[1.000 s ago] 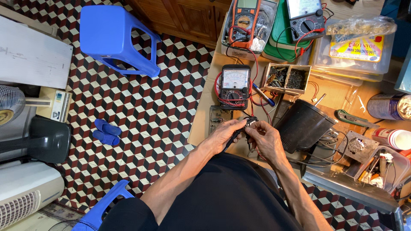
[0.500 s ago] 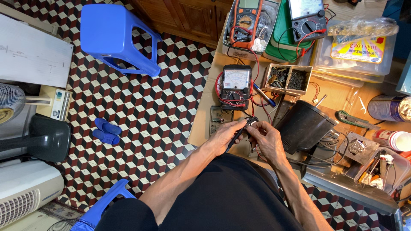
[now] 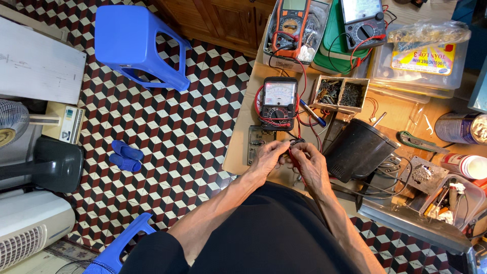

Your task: The person uses a multimeter to test a small electrical component, then picks up a disassembled fan motor and uses a power drill to remove screws from the motor housing. The person handles the motor parts and places them on the workbench.

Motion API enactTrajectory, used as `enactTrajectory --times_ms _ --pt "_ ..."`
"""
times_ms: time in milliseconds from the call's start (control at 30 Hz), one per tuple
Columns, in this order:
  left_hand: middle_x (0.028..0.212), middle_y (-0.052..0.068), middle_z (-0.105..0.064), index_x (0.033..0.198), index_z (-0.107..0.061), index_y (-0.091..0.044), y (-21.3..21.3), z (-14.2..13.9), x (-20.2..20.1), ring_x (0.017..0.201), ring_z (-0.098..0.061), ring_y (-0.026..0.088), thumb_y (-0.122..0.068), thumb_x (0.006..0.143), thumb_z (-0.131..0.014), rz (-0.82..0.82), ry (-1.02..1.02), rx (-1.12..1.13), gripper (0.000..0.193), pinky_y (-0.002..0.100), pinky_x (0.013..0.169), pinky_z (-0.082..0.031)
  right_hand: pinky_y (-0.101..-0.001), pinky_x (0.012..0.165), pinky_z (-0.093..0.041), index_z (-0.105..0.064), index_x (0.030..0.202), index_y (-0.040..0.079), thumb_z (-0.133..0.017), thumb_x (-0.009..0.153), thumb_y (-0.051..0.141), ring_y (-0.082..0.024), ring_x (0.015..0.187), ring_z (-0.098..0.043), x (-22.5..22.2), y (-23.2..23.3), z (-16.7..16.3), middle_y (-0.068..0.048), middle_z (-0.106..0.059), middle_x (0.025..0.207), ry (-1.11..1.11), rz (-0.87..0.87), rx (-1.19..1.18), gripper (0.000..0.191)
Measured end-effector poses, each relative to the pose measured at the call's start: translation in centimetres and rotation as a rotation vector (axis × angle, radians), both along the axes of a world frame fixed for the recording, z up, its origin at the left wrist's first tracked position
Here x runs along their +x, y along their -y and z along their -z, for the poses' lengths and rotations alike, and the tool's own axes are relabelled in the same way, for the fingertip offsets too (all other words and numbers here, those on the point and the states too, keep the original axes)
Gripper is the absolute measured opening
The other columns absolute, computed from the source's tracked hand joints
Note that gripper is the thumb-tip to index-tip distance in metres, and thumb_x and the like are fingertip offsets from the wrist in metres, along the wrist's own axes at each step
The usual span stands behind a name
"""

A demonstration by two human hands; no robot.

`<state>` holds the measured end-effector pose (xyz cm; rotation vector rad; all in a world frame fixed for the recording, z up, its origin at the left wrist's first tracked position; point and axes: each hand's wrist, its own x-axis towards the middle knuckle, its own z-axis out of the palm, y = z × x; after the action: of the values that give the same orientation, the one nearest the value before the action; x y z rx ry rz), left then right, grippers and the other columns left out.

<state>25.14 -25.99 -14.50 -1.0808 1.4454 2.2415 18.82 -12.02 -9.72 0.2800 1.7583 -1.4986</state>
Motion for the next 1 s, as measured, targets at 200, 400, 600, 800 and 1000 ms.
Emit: enactTrajectory --times_ms 200,400,600,800,1000 --pt "0.07 -0.006 -0.058 0.093 -0.073 -0.008 0.0 -0.3 -0.1 0.057 -0.052 0.003 -0.038 0.095 -0.07 -0.034 -0.049 -0.024 0.03 0.02 0.046 -0.034 -0.029 0.067 -0.056 -0.057 0.126 -0.002 -0.065 0.094 0.014 -0.018 0.074 -0.069 0.8 0.3 1.3 -0.009 -0.069 0.096 -0.027 0.226 -0.102 0.036" --pt "0.072 -0.004 -0.065 0.097 -0.073 -0.009 0.2 -0.8 0.1 0.056 -0.053 0.003 -0.036 0.096 -0.067 -0.011 -0.043 0.009 0.028 0.018 0.045 -0.034 -0.0269 0.074 -0.06 -0.065 0.124 -0.007 -0.066 0.096 0.018 -0.016 0.078 -0.071 0.3 -0.4 1.1 -0.015 -0.075 0.096 0.009 0.098 -0.124 0.038" --pt "0.078 -0.001 -0.066 0.101 -0.076 -0.007 -0.2 1.0 0.1 0.059 -0.055 0.003 -0.034 0.098 -0.068 -0.054 -0.077 -0.023 0.028 0.018 0.051 -0.043 -0.0323 0.066 -0.053 -0.07 0.12 -0.002 -0.065 0.101 0.02 -0.018 0.076 -0.065 0.8 -0.9 0.6 -0.012 -0.074 0.095 -0.171 0.014 0.242 0.03" --pt "0.09 0.0 -0.073 0.099 -0.074 -0.003 0.0 2.4 0.3 0.061 -0.054 0.0 -0.031 0.099 -0.068 -0.048 -0.139 -0.014 0.029 0.017 0.055 -0.046 -0.0303 0.072 -0.061 -0.067 0.114 -0.006 -0.063 0.099 0.021 -0.02 0.075 -0.072 0.2 -2.5 2.1 -0.015 -0.074 0.087 -0.158 0.109 0.094 0.031" --pt "0.088 0.0 -0.072 0.099 -0.075 -0.004 -0.1 1.9 0.3 0.059 -0.053 0.001 -0.031 0.098 -0.068 -0.044 -0.089 0.035 0.027 0.017 0.053 -0.044 -0.0308 0.071 -0.059 -0.064 0.118 -0.006 -0.062 0.099 0.022 -0.02 0.074 -0.071 -0.3 -4.0 2.9 -0.016 -0.073 0.085 -0.062 0.178 0.153 0.034"
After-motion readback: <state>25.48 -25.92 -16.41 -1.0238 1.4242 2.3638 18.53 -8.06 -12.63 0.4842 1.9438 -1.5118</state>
